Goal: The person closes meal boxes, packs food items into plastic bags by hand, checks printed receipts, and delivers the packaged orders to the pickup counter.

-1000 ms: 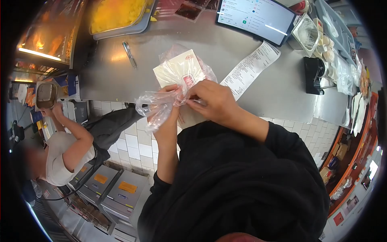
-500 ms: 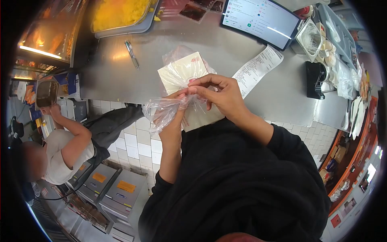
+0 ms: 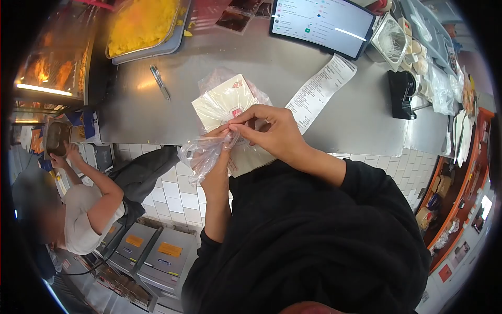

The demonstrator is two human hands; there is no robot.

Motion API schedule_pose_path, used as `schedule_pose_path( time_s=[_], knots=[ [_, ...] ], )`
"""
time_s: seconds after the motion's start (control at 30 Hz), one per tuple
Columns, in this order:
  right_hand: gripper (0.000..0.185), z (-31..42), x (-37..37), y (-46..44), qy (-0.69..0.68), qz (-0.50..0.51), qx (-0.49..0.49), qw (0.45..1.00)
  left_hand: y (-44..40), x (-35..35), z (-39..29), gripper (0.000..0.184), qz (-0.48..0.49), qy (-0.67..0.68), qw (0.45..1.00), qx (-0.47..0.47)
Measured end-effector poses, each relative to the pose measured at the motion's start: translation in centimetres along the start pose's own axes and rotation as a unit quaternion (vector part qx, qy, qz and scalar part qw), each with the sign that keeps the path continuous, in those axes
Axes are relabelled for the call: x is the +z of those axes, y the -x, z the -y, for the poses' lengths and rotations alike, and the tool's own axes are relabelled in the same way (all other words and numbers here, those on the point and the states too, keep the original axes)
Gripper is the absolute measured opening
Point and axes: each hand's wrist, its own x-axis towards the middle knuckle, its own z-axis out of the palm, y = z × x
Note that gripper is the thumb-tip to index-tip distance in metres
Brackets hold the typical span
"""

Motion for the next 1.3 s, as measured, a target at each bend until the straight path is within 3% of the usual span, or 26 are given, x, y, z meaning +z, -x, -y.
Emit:
schedule_pose_path(
  time_s=[0.13,0.23,0.3,0.37,0.47,0.57,0.63,0.67,0.77,0.83,0.9,0.93,0.97,1.0,1.03,1.1,1.17,1.3],
  knots=[
    [0.014,-0.3,0.4,0.1,-0.116,-0.042,0.025,0.992,-0.1,-0.1,-0.2,0.017,0.005,-0.017,1.000,0.019],
    [0.014,-0.3,0.4,0.0,-0.069,-0.041,0.011,0.997,-0.2,-0.5,-0.1,0.021,0.027,-0.022,0.999,0.005],
    [0.015,-0.3,0.1,-0.1,0.032,-0.031,-0.037,0.998,-0.2,-0.7,0.3,0.021,0.023,-0.013,1.000,-0.009],
    [0.015,0.4,0.1,-0.1,0.027,-0.038,-0.041,0.998,-0.4,-0.4,0.2,0.021,0.020,-0.004,1.000,-0.022],
    [0.014,0.4,-0.6,-0.2,0.036,-0.022,-0.050,0.998,-0.6,0.1,-0.1,0.016,0.023,-0.006,0.999,0.028],
    [0.012,-0.3,-1.0,0.2,0.075,0.003,-0.089,0.993,-1.4,-0.9,0.0,0.009,0.090,-0.096,0.986,0.107],
    [0.011,-0.3,-1.4,0.5,0.105,0.004,-0.122,0.987,-2.1,-1.6,-0.2,0.009,0.154,-0.287,0.917,0.230],
    [0.011,-0.1,-1.8,0.8,0.105,-0.007,-0.123,0.987,-2.2,-1.6,-0.2,0.009,0.157,-0.286,0.916,0.233],
    [0.012,0.0,-2.8,1.6,0.118,-0.030,-0.121,0.985,-2.0,-1.2,1.4,0.019,0.081,-0.157,0.974,0.144],
    [0.013,-1.0,-3.9,2.1,0.132,-0.046,-0.116,0.983,-1.5,-1.0,1.0,0.020,0.074,-0.217,0.963,0.145],
    [0.027,-3.9,-6.3,2.4,0.159,-0.255,-0.144,0.943,-0.5,-2.3,0.4,0.026,0.069,-0.320,0.940,0.095],
    [0.039,-4.9,-8.3,2.5,0.160,-0.356,-0.084,0.917,0.0,-2.3,-1.4,0.024,0.083,-0.286,0.954,0.033],
    [0.050,-7.5,-11.1,2.0,0.207,-0.439,-0.061,0.872,0.4,-3.2,-2.7,0.022,0.157,-0.310,0.935,-0.073],
    [0.050,-9.2,-13.3,2.0,0.207,-0.445,-0.062,0.869,0.5,-3.7,-3.6,0.021,0.227,-0.330,0.899,-0.177],
    [0.051,-10.5,-15.3,2.0,0.193,-0.463,-0.048,0.864,0.6,-2.9,-3.9,0.021,0.230,-0.331,0.899,-0.171],
    [0.052,-11.5,-17.4,2.1,0.178,-0.485,-0.041,0.855,1.4,-0.7,-4.4,0.019,0.397,-0.095,0.901,-0.146],
    [0.063,-11.0,-18.4,1.6,-0.011,-0.348,-0.011,0.938,2.2,5.1,-5.0,0.020,0.348,-0.130,0.928,-0.038],
    [0.076,-4.9,-18.7,5.7,0.031,-0.249,-0.119,0.961,0.6,15.7,-4.4,0.033,0.211,-0.203,0.933,0.212]
  ],
)
